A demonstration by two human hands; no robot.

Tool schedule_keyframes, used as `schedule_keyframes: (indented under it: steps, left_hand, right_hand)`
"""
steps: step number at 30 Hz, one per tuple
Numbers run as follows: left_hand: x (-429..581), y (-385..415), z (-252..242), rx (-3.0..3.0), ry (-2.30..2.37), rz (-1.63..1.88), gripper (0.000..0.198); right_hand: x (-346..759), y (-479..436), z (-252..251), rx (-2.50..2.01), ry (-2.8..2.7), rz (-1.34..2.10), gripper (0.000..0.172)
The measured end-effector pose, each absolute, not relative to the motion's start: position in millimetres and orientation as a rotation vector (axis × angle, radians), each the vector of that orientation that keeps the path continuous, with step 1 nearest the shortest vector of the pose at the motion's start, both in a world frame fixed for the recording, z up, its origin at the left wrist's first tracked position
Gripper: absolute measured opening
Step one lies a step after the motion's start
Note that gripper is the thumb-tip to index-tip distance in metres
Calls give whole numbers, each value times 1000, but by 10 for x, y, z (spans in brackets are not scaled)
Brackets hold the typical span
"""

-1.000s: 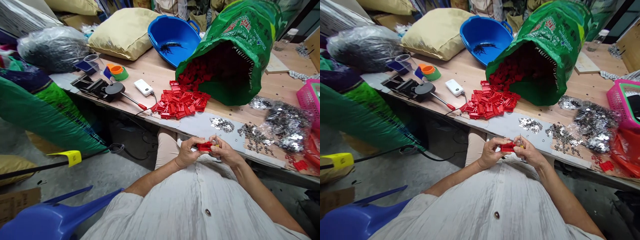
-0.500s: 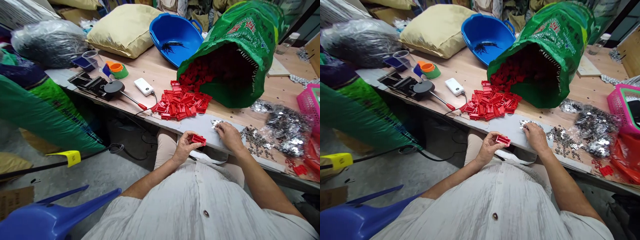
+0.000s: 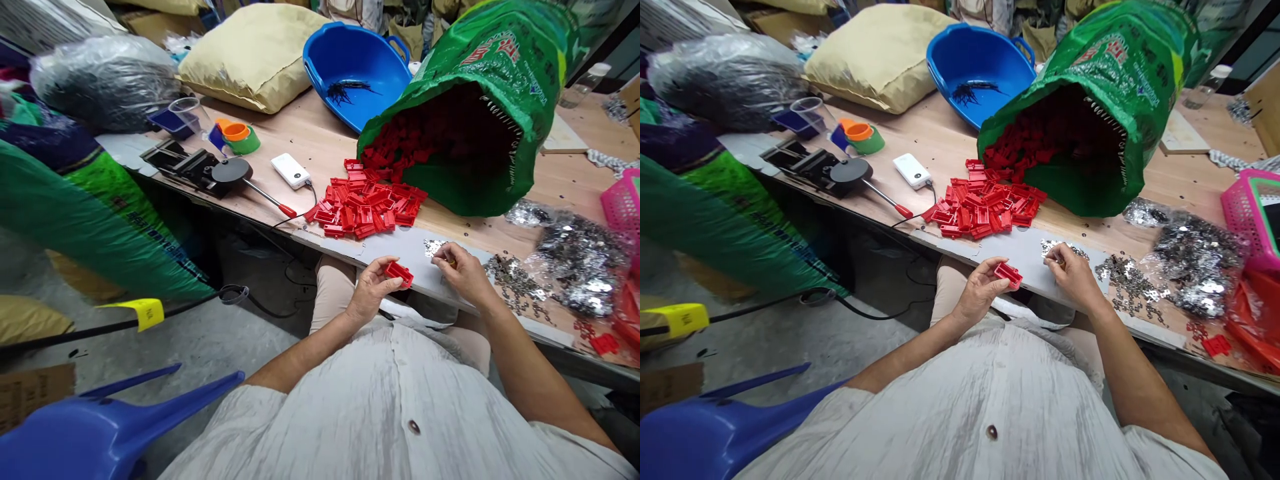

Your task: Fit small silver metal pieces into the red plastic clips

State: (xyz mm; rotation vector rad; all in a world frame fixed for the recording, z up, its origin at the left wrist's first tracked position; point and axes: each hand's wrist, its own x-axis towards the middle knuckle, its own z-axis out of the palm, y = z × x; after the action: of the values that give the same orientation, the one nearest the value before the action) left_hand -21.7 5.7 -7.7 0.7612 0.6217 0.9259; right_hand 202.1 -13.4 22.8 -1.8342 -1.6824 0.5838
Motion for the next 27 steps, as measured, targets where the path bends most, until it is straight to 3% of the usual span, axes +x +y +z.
schedule_keyframes:
  steps: [5,19,27]
  left_hand:
    - [-187,68,-31,804,615,901,55]
    - [-150,56,71,845,636,829,58]
    - [-131,56,123,833,651,804,58]
  right_hand:
    - [1746,-353,456,-1592,-1783,718,9]
    - [1663,-491,454,-1297,-2214,294,27]
    - [1659,-550,528,-1281,-2386,41,26]
